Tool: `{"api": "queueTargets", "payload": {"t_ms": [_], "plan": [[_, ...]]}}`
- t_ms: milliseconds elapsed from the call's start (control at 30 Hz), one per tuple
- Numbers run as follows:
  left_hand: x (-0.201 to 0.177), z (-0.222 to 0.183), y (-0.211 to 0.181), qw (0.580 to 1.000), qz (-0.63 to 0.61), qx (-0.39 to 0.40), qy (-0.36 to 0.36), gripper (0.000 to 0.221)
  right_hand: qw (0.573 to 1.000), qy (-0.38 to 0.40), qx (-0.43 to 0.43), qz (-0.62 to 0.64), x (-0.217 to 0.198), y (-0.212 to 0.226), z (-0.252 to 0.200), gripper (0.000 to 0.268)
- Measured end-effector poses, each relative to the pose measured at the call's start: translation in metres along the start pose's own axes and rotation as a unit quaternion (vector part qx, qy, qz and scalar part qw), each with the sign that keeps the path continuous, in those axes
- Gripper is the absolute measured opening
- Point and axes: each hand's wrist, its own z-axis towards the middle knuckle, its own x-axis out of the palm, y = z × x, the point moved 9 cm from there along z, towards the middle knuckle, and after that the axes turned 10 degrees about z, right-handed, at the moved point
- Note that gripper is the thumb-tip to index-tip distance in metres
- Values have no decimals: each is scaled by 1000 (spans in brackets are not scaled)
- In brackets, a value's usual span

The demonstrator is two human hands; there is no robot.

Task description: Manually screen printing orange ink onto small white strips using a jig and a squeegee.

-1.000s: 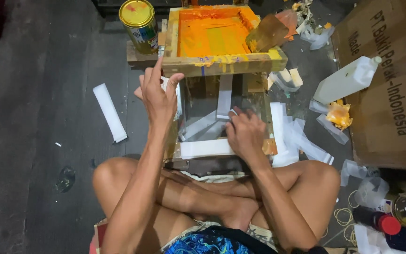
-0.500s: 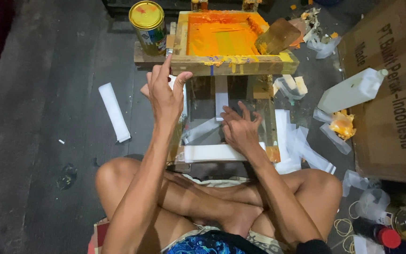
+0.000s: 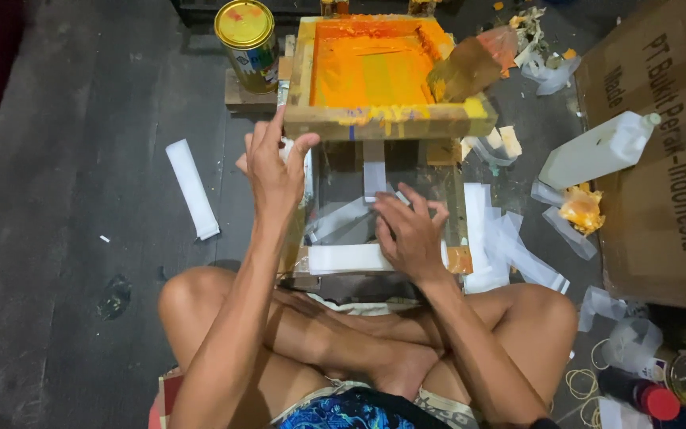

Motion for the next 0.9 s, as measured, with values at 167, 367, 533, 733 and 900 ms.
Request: {"api": "queueTargets", "payload": {"t_ms": [167,367,533,733,900], "plan": [[27,-50,38,996,23,-35,81,64,1000,6,30,6,-9,2,-27,23],[48,-89,62,991,45,-55,116,65,999,-10,37,22,-15,2,-29,22],[50,-96,63,990,92,-41,98,61,998,-21,35,38,-17,8,-21,22],[53,-96,64,988,100,-34,115,61,998,-27,37,43,-15,8,-20,22],[73,-78,70,982,29,-66,173,74,991,-102,76,50,-42,-13,-5,23]]}}
